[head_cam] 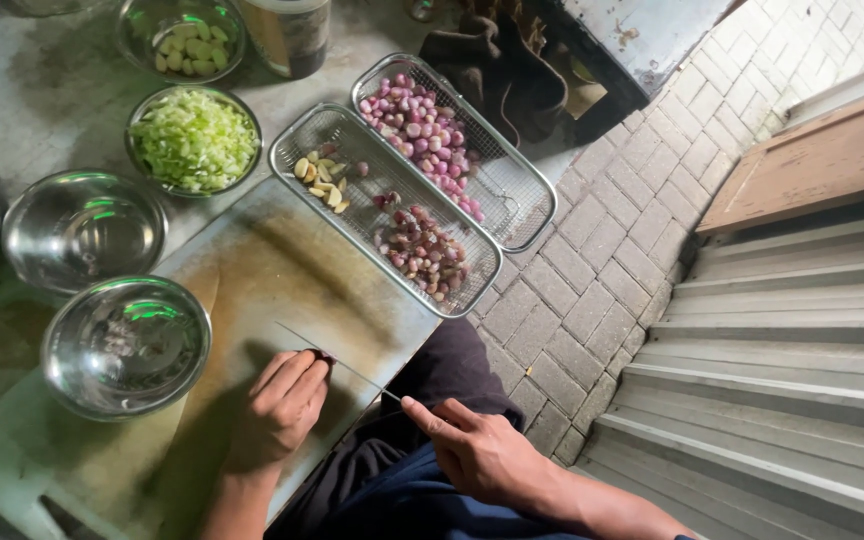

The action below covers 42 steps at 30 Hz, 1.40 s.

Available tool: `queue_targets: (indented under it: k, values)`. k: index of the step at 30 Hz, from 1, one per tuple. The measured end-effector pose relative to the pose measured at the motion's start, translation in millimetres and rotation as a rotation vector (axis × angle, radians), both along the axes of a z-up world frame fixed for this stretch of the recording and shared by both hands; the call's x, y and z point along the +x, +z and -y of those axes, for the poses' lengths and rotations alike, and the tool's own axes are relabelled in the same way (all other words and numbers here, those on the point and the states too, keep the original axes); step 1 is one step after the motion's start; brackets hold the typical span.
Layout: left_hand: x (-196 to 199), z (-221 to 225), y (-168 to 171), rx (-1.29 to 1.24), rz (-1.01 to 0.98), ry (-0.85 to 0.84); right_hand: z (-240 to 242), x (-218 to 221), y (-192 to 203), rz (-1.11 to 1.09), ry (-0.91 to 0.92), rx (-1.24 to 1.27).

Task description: Trimming the ends of shallots with a knife and peeling off the outer skin on a cutting board.

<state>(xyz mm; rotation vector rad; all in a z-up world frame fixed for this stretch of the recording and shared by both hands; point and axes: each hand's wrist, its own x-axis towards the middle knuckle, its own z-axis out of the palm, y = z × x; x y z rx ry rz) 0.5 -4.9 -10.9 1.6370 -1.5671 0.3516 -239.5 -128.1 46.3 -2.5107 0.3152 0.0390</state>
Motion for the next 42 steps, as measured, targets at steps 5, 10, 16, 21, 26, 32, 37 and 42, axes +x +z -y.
queue_targets:
  k: [5,10,16,21,26,32,37,42]
  values:
    - [0.3,-1.7,10.1,0.037,-0.004,-0.010,-2.3,6.1,0.7,0.031,-0.010,-0.006]
    - [0.5,-2.4,14.6,0.038,-0.039,-0.006,-1.9,10.3,-2.0,0.052,0.001,0.008]
    - [1.9,-3.9,12.2,0.047,-0.051,-0.032,-3.8,12.5,-7.9,0.042,-0.027,-0.029]
    - [7.7,-5.6,11.0,-0.002,-0.053,-0.133,-6.3,23.1,-3.0,0.061,-0.025,-0.008]
    - [6.5,-13.6,9.5,0.023,-0.084,-0.061,-14.2,30.1,-12.2,0.038,-0.038,-0.032]
    - [7.3,-14.3,6.5,0.015,-0.149,-0.055,-16.8,40.7,-17.2,0.052,-0.021,-0.092]
    - [3.5,-14.6,-0.8,0.023,-0.195,-0.029,-19.6,44.3,-18.1,-0.031,-0.065,-0.090]
    - [4.3,-13.9,5.5,-0.005,-0.208,-0.016,-21.9,36.3,-2.0,0.092,-0.040,-0.085]
